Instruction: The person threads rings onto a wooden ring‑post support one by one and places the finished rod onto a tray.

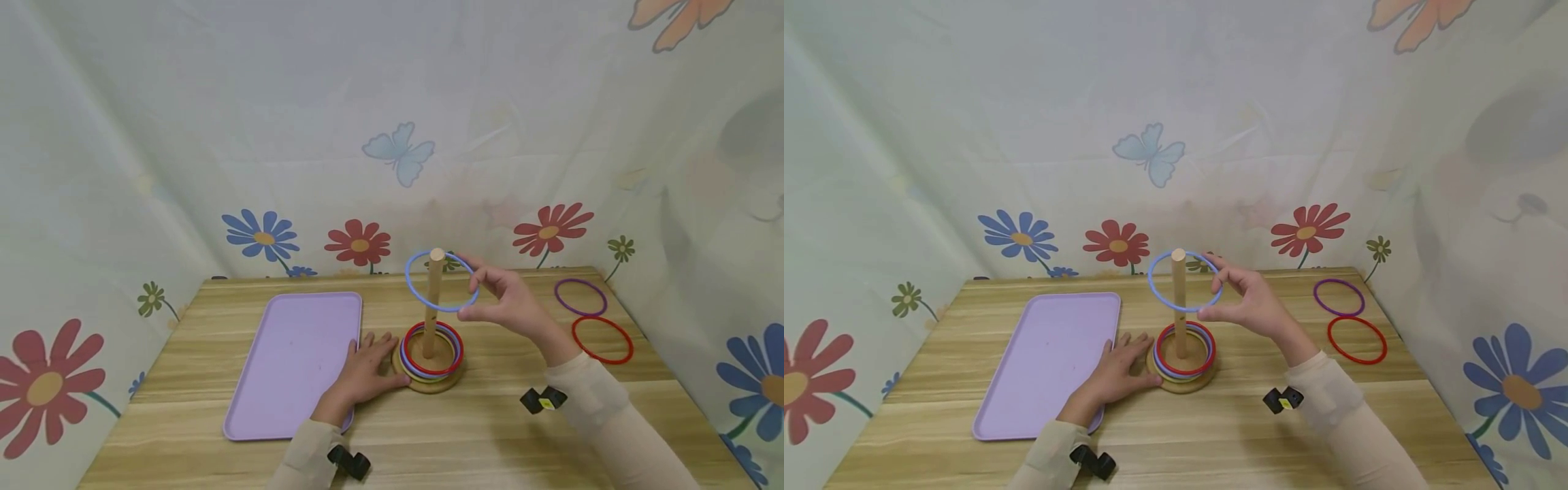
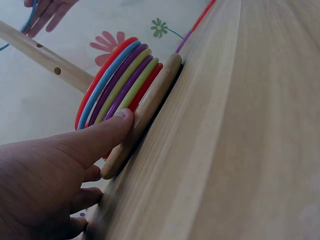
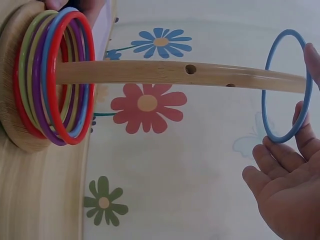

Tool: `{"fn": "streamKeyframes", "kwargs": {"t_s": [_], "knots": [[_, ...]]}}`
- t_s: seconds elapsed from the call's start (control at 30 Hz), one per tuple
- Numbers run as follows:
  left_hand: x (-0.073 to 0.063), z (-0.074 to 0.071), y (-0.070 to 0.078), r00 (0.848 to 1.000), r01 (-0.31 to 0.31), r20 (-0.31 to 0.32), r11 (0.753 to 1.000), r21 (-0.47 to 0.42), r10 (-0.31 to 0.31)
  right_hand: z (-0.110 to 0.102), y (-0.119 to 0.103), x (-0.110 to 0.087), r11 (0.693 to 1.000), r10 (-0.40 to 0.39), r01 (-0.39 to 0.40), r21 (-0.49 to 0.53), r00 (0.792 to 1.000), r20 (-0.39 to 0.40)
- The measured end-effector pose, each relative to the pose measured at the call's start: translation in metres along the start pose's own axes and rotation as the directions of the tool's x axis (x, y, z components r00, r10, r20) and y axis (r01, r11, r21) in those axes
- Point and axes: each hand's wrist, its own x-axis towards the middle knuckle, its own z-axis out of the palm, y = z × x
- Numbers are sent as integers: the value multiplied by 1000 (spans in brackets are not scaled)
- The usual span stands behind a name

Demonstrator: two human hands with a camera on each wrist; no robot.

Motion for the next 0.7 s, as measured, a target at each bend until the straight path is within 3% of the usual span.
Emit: {"fn": "streamKeyframes", "kwargs": {"t_s": [0.7], "knots": [[1,-1,-1,1000,-7,-1,1000,15,7,12,30,-20,999,41,-41,6,999,4]]}}
